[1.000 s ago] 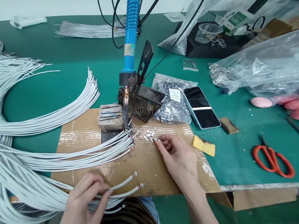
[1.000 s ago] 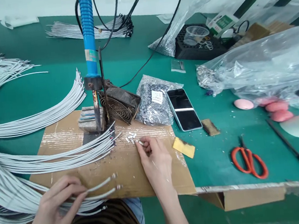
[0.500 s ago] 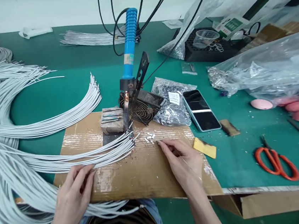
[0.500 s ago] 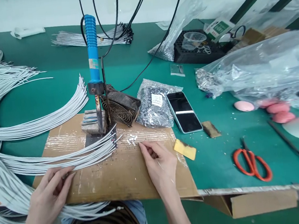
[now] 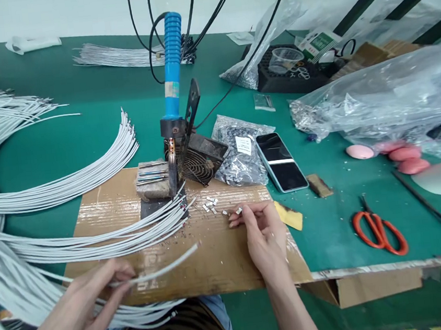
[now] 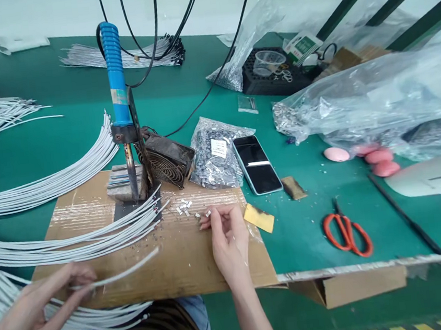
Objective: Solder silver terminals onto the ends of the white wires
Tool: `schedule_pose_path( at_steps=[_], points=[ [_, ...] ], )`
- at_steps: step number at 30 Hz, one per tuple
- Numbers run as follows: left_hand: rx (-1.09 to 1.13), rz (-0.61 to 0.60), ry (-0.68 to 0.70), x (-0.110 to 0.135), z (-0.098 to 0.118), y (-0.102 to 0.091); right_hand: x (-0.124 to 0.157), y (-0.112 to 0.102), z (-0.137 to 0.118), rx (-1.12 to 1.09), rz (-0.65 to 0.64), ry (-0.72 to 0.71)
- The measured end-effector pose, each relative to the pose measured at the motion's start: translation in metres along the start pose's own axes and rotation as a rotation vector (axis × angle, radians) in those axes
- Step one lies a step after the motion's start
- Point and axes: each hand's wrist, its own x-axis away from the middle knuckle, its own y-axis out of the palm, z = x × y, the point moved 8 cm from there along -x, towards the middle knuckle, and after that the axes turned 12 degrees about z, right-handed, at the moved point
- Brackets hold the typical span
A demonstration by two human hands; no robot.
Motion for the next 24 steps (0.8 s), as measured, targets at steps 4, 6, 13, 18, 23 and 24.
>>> schedule_pose_path(
  at_steps=[4,6,13,18,23,24],
  points=[
    [0.247,-0.425,-0.183,0.005,0.033,0.05,0.008,0.004,-0.004,-0.052,0.007,0.056],
    [0.401,-0.552,-0.348,0.006,0.044,0.077,0.015,0.009,-0.005,-0.078,-0.023,0.103],
    [0.778,-0.28,-0.72,-0.017,0.025,0.106,0.036,0.032,-0.008,-0.17,-0.184,0.282],
    [0.886,-0.173,-0.769,-0.018,0.014,0.098,0.05,0.044,-0.01,-0.229,-0.244,0.356],
    [0.879,-0.15,-0.816,-0.016,0.017,0.094,0.063,0.054,-0.015,-0.268,-0.298,0.429],
    [0.871,-0.145,-0.829,-0.016,0.018,0.093,0.065,0.055,-0.017,-0.275,-0.305,0.439]
  ],
)
